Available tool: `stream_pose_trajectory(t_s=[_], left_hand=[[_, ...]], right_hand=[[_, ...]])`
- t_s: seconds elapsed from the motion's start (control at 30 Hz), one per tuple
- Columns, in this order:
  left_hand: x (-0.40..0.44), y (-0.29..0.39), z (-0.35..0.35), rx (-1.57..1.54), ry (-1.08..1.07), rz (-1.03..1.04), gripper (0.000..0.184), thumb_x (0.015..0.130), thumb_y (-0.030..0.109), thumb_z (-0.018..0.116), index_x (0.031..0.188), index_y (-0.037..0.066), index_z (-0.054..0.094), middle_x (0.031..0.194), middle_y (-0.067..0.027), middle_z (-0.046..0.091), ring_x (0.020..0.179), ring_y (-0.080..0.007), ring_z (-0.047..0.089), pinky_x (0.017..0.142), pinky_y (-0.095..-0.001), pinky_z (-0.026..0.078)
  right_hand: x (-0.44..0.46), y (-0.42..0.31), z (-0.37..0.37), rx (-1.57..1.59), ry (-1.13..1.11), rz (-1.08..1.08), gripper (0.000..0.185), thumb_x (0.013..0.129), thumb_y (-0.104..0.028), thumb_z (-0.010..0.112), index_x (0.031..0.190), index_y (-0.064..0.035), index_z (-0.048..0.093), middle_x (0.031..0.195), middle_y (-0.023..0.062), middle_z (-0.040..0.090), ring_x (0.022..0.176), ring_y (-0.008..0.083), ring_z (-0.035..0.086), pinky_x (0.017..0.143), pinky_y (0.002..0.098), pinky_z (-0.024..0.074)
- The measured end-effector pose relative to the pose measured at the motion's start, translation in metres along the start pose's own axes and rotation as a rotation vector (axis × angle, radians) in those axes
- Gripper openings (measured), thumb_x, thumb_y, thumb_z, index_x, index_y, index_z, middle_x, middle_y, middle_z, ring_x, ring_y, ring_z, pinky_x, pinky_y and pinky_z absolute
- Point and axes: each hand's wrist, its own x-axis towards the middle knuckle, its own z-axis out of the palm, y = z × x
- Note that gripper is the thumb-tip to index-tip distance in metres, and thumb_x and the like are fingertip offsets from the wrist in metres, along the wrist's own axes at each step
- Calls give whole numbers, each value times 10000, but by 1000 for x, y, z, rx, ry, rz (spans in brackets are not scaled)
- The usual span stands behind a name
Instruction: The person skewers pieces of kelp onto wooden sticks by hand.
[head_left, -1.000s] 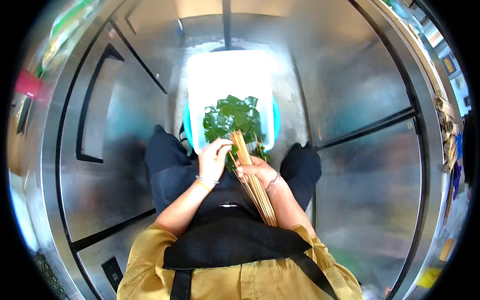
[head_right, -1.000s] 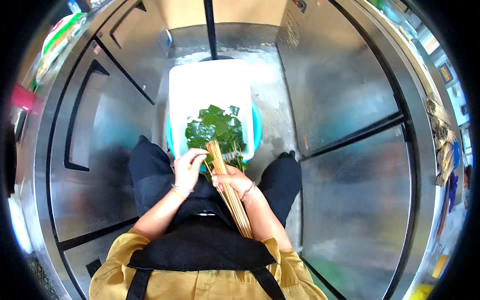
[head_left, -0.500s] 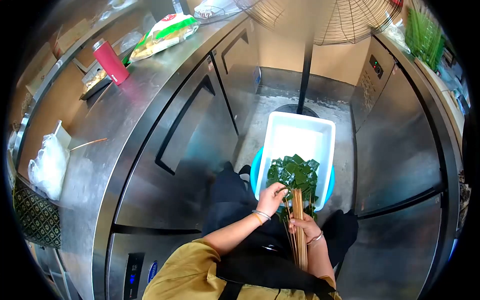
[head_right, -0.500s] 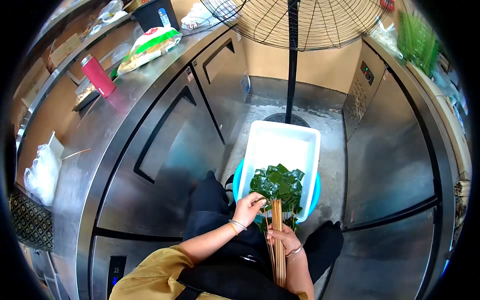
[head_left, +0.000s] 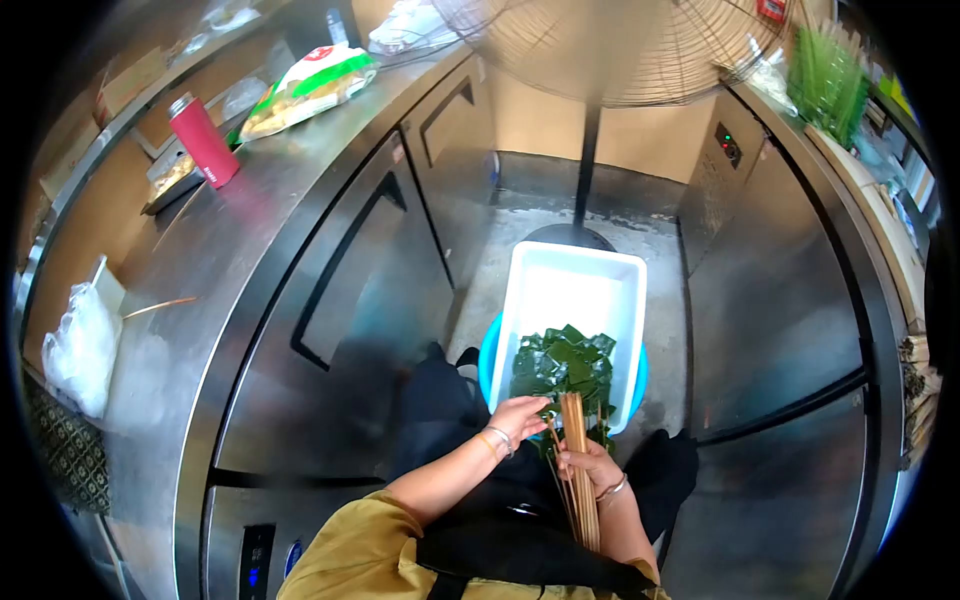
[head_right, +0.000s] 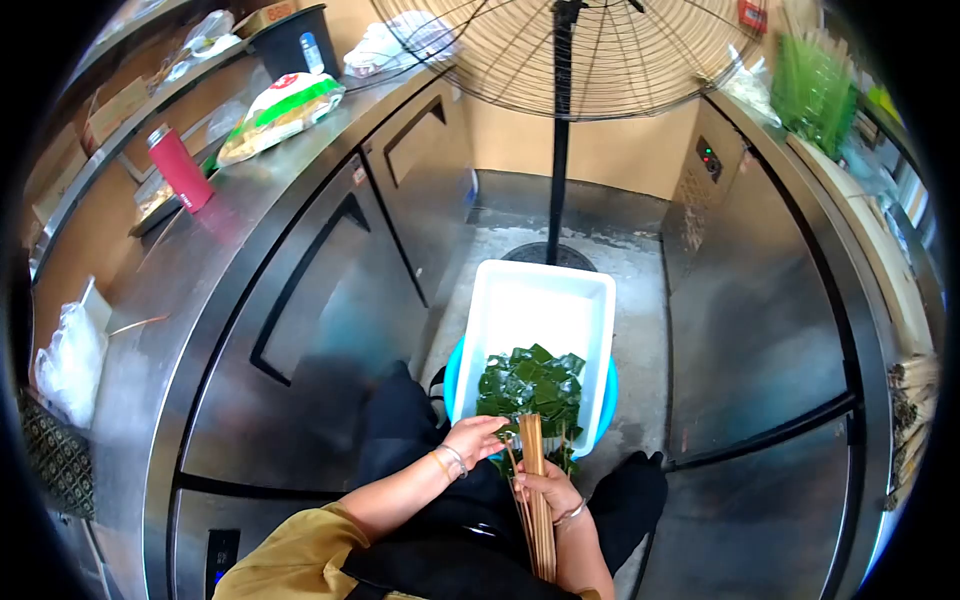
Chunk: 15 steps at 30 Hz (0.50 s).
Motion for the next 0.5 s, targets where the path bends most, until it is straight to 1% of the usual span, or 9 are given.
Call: stream_pose_trajectory(t_s=[0.03,0.13,0.17,0.23,0.3,0.37,0.4,0.43,0.5], left_hand=[[1,-3,-2,-91,-30,-43,225,781,191,655,942,50,588,822,-42,563,747,-146,571,590,-223,505],[0,-9,-6,-214,-5,-118,300,756,169,684,955,22,512,830,-115,557,745,-232,622,592,-256,519],[1,-11,-8,-226,-21,-115,328,745,173,696,956,19,499,822,-112,550,743,-232,620,593,-261,520],[2,-14,-9,-223,33,-114,250,760,172,682,892,23,531,778,-96,544,733,-227,619,607,-265,520],[-9,-7,-1,-187,-33,-152,195,780,163,657,880,30,555,730,-71,553,731,-216,622,604,-261,518],[-18,-9,8,-145,-87,-189,182,800,158,633,903,24,564,748,-70,579,737,-206,626,599,-270,516],[-18,-10,8,-114,-105,-152,168,817,157,611,921,31,573,812,-56,607,711,-165,612,618,-272,508],[-17,-9,9,-112,-111,-153,168,817,157,611,921,31,573,812,-56,607,711,-165,612,618,-272,508],[-16,-10,9,-4,-95,-3,162,823,147,600,947,44,583,876,-33,618,697,-127,584,643,-265,497]], right_hand=[[-2,-1,3,0,23,-7,209,751,-22,627,927,-30,514,698,66,567,566,135,541,531,253,437],[2,5,-6,0,-27,-4,200,757,-29,621,934,-30,528,701,61,558,579,130,535,516,239,426],[3,6,-7,-6,-56,-9,189,759,-21,612,931,-27,535,706,64,552,587,134,533,518,239,421],[4,7,-9,-16,-69,-14,205,760,-31,615,946,-32,528,703,61,550,575,137,520,513,235,413],[4,8,-9,-52,-99,-58,205,776,-70,616,950,-40,512,696,49,557,543,116,517,486,226,414],[5,6,-6,-37,-112,-67,194,779,-77,612,937,-45,504,693,47,554,541,112,512,488,226,415],[7,8,-8,-40,-101,-60,198,779,-74,610,942,-45,501,694,46,554,541,111,511,489,226,415],[8,9,-10,-42,-93,-52,202,779,-72,608,947,-46,497,695,46,553,541,109,511,491,225,415],[8,10,-11,-29,-93,-39,202,778,-70,608,945,-45,497,697,47,554,544,111,511,492,225,416]])
